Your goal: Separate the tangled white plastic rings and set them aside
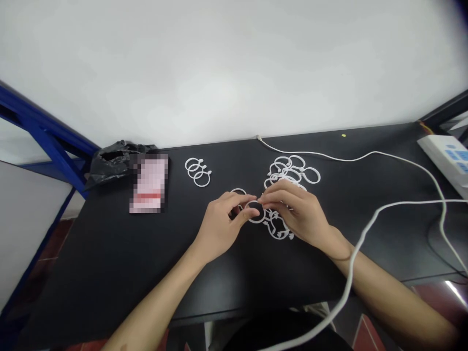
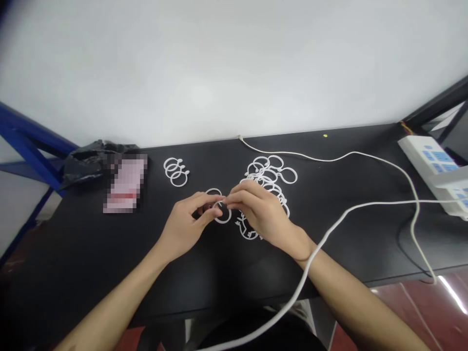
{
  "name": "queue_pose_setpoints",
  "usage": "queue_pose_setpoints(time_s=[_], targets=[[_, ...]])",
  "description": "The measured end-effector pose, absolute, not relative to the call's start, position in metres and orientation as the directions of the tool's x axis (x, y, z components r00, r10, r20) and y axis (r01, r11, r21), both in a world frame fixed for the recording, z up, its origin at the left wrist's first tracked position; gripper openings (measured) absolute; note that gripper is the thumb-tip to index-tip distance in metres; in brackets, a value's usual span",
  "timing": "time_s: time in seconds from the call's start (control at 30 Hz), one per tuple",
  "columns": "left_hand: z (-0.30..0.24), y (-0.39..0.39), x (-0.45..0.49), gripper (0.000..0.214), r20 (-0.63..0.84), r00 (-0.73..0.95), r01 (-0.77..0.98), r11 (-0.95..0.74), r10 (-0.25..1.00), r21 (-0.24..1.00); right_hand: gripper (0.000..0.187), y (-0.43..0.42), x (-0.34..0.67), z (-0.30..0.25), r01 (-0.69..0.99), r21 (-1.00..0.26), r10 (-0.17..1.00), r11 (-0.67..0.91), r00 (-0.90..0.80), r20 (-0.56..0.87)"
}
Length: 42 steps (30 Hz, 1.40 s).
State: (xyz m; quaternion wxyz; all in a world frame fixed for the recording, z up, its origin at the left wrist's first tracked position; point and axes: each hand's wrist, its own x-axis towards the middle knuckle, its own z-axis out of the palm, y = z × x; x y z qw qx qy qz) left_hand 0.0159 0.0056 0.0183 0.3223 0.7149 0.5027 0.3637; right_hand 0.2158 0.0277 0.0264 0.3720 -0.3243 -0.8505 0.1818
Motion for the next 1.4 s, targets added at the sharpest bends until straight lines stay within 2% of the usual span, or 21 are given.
queue_pose_setpoints(time_s=[0.17,0.3,0.47,0.57,0.73,0.9,1.13,1.27,1.4], targets=[[0.021,0.0057,0.0168,0.013,0.257,0.146,0.528,-0.295,0.955,0.796,0.017,0.0242,0.216,0.0236,0.458,-0.48,0.663,0.748,-0.505,0.553],[0.0218,0.0052,0.0171,0.012,0.282,0.073,0.509,-0.279,0.957,0.814,0.016,0.0243,0.2139,0.0218,0.47,-0.482,0.672,0.739,-0.467,0.575],[0.0252,0.0046,0.016,0.013,0.294,0.083,0.462,-0.298,0.952,0.835,0.017,0.0232,0.2104,0.0212,0.406,-0.554,0.686,0.727,-0.436,0.582],[0.0271,0.0039,0.0157,0.015,0.249,0.102,0.447,-0.268,0.963,0.854,0.018,0.022,0.2098,0.0189,0.387,-0.611,0.724,0.69,-0.385,0.573],[0.0285,0.0033,0.0152,0.017,0.192,0.12,0.426,-0.225,0.974,0.876,0.02,0.0216,0.2103,0.0179,0.381,-0.617,0.725,0.688,-0.379,0.575],[0.0289,0.0029,0.0145,0.017,0.171,0.128,0.403,-0.209,0.977,0.891,0.026,0.0202,0.2116,0.0219,0.351,-0.68,0.757,0.644,-0.422,0.499],[0.0268,0.003,0.0146,0.017,0.156,0.156,0.381,-0.206,0.975,0.901,0.02,0.0193,0.2109,0.0245,0.285,-0.785,0.809,0.55,-0.414,0.417],[0.0264,0.0019,0.0151,0.017,0.209,0.169,0.422,-0.262,0.963,0.868,0.015,0.0201,0.2105,0.0232,0.265,-0.817,0.827,0.512,-0.41,0.385],[0.0236,0.0006,0.0163,0.021,0.343,0.198,0.502,-0.396,0.918,0.769,0.01,0.0203,0.2109,0.0231,0.301,-0.796,0.824,0.526,-0.414,0.387]])
